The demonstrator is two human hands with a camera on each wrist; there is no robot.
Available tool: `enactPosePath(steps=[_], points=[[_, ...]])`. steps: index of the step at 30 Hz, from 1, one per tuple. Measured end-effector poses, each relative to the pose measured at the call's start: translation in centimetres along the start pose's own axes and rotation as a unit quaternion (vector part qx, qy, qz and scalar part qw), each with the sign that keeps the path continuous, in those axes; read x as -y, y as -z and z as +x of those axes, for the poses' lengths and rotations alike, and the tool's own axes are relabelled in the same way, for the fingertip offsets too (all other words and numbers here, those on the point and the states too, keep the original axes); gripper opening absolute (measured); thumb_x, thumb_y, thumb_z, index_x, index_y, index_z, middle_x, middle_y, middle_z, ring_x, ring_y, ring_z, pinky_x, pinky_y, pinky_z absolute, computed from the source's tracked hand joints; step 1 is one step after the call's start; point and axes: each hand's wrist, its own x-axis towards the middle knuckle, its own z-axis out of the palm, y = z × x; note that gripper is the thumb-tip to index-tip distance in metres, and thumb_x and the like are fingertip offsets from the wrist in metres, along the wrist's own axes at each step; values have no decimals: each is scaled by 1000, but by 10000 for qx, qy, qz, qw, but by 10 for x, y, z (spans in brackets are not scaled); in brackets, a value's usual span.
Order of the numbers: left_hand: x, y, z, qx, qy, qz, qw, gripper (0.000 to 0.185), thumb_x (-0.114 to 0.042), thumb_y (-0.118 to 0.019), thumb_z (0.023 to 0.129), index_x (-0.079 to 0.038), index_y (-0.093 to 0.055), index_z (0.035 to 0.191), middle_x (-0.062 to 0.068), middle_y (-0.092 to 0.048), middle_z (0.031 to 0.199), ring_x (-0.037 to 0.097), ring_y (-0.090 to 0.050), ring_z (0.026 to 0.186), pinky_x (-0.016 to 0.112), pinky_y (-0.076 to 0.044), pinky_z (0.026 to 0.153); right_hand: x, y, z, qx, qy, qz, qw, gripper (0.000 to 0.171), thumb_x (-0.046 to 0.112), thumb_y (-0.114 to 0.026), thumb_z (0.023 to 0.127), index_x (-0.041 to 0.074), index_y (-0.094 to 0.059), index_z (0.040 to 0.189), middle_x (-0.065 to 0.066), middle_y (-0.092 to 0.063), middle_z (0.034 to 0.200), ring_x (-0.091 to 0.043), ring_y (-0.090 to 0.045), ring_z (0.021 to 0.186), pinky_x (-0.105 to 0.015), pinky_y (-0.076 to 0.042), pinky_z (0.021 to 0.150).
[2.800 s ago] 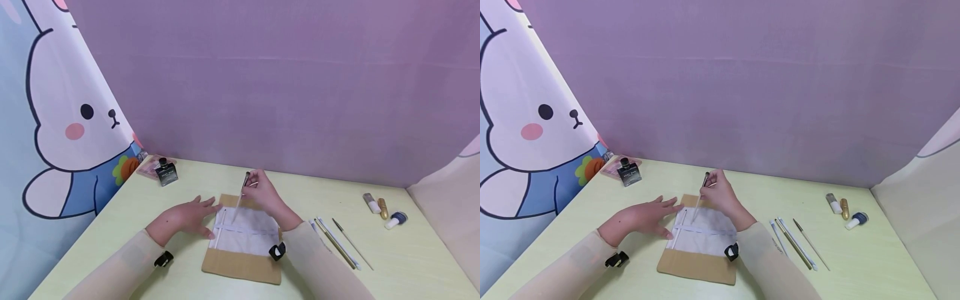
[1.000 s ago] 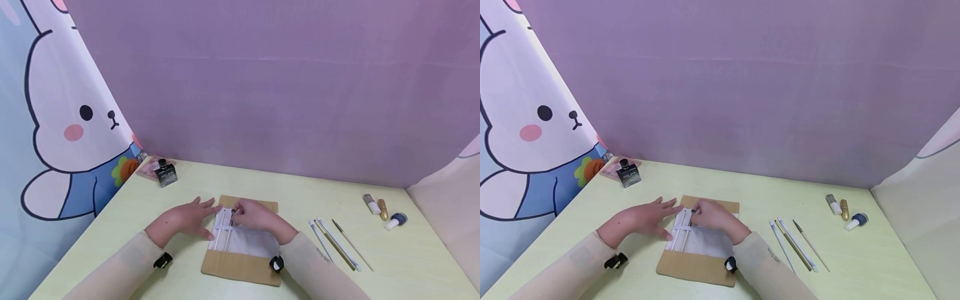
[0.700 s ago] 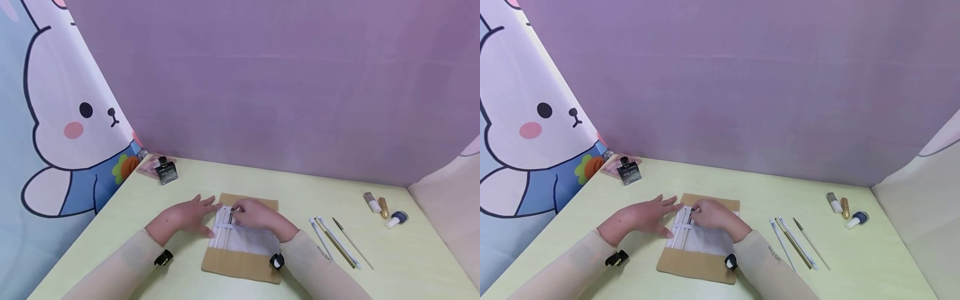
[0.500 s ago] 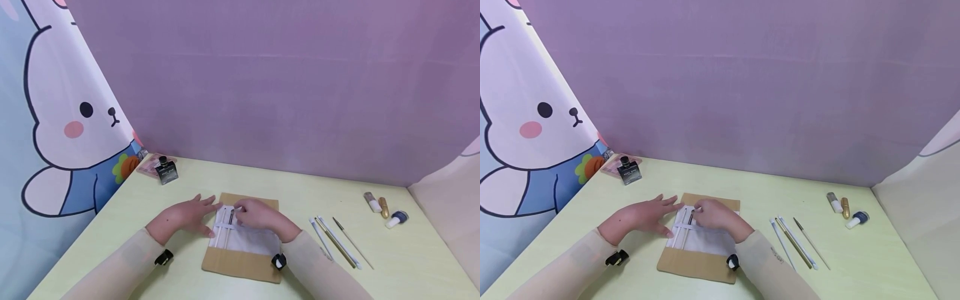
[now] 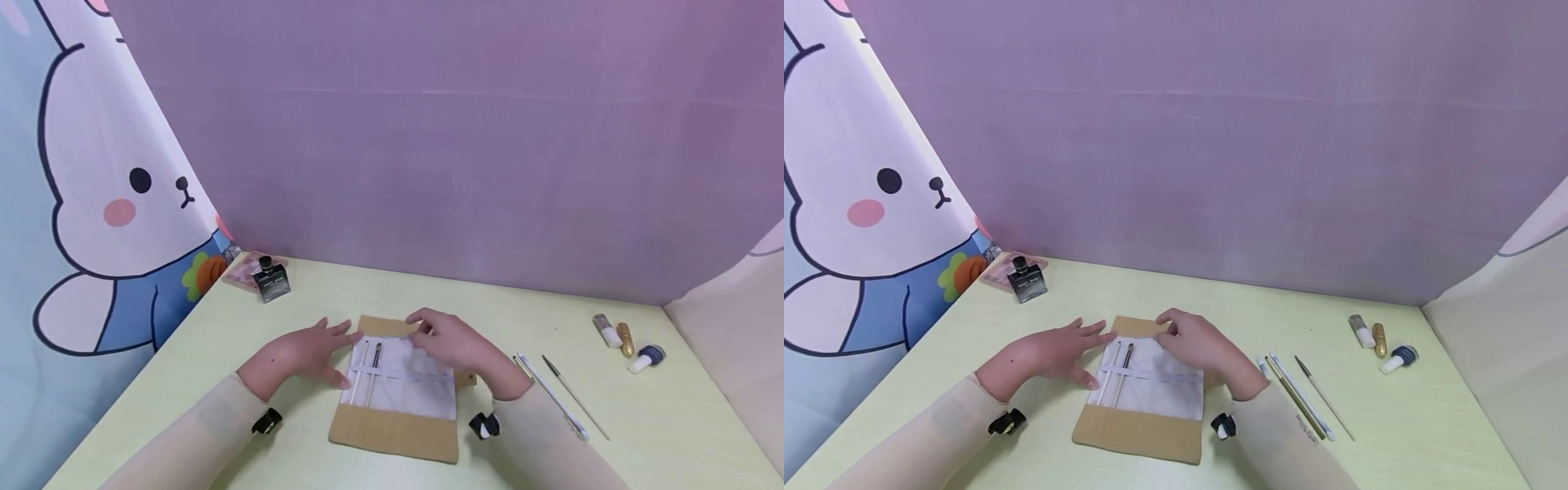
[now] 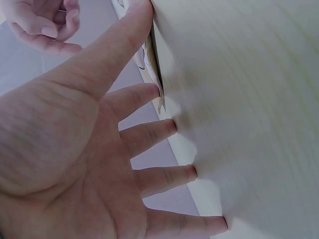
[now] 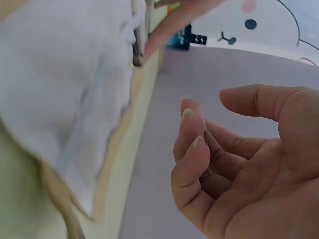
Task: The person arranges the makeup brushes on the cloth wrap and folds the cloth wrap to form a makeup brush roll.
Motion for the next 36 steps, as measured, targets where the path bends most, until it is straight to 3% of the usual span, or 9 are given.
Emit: enactPosePath(steps=[11,17,26,31,36], points=[[0,0,1,29,40,23,10000,99,-51,-87,85,-27,-39,167,9,-26,180,55,-20,163,76,-39,117,-23,43,-39,-737,-108,-347,9966,40,28,-61,108,8,-62,143,-9,-73,116,-20,-67,85,-32,-53,71],[3,-1,2,46,45,39,10000,99,-52,-87,85,-27,-38,167,9,-25,180,55,-19,163,77,-39,117,-38,55,-59,-962,-131,-492,9941,40,28,-62,108,7,-62,142,-10,-73,117,-17,-66,84,-32,-53,71],[4,-1,2,49,68,33,10000,99,-53,-86,85,-29,-37,168,7,-24,180,54,-18,164,78,-39,117,-75,60,-84,-740,-436,-793,9931,31,15,-64,104,-2,-63,130,-8,-72,109,-13,-58,76,-26,-48,63],[2,-1,0,69,49,-54,9999,100,-51,-87,85,-27,-38,168,9,-24,180,55,-18,164,79,-38,116,-96,62,-91,-564,-664,-1118,9899,28,10,-65,99,-3,-62,124,-5,-70,104,-14,-56,80,-27,-46,67],[2,-2,1,80,45,16,10000,100,-53,-86,85,-28,-37,168,9,-23,181,55,-18,164,78,-39,116,-106,59,-94,-507,-734,-978,9912,33,5,-67,91,-4,-61,123,-4,-68,100,-15,-56,81,-26,-45,66]])
